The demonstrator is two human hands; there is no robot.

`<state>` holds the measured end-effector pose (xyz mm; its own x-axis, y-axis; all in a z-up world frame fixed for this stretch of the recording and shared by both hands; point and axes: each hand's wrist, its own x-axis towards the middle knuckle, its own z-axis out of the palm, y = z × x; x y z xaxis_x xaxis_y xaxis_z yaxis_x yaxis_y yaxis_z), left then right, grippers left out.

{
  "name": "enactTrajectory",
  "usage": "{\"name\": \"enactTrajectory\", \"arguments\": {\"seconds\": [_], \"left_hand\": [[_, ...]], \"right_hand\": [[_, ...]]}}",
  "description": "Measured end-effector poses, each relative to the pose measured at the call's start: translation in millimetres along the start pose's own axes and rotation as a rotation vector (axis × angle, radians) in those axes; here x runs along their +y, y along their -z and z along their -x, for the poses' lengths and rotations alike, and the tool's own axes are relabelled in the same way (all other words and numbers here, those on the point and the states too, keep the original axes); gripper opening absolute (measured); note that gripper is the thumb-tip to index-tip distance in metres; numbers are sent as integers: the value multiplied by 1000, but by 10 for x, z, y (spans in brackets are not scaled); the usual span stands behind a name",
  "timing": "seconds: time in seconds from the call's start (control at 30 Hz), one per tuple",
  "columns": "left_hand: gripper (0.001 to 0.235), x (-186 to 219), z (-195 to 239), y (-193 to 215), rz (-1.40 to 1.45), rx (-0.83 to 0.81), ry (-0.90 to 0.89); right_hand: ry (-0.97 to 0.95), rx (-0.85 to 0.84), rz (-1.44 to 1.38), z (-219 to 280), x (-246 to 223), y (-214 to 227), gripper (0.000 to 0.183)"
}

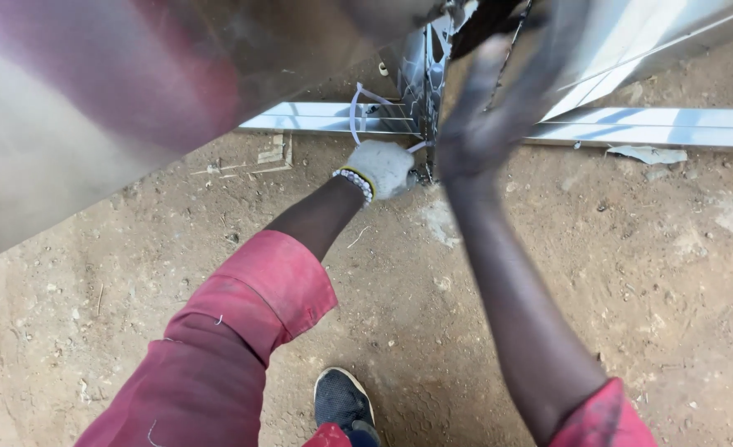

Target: Peeling off protective plastic film from a stainless steel metal structure using hands and a small tool.

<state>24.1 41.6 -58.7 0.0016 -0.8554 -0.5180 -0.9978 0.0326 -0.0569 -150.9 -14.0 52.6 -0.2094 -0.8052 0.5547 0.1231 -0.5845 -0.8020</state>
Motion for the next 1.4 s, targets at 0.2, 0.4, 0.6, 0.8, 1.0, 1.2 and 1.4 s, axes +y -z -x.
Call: {"name": "enactTrajectory", "arguments": {"seconds": [0.2,0.4,0.6,0.8,1.0,1.2,1.4], "left_hand": [[28,-255,-149,-637,-111,465,64],[20,-127,95,-61,-66,5,116],[39,-142,228,212,-38,24,155],[38,-206,174,-81,-116,-17,133],[41,-81,187,115,-66,-46,127],[38,-178,-13,-211,-97,20,54],[41,-179,-90,-265,-118,36,60]], "right_hand": [[-389,-263,137,993,79,175,85],[-195,-273,74,957,-102,76,67],[-775,-78,157,969,347,337,51],[-140,0,129,315,47,335,38],[-191,16,-28,188,109,298,23],[-154,-85,26,-29,224,371,15],[41,-69,275,-45,445,315,9]]}}
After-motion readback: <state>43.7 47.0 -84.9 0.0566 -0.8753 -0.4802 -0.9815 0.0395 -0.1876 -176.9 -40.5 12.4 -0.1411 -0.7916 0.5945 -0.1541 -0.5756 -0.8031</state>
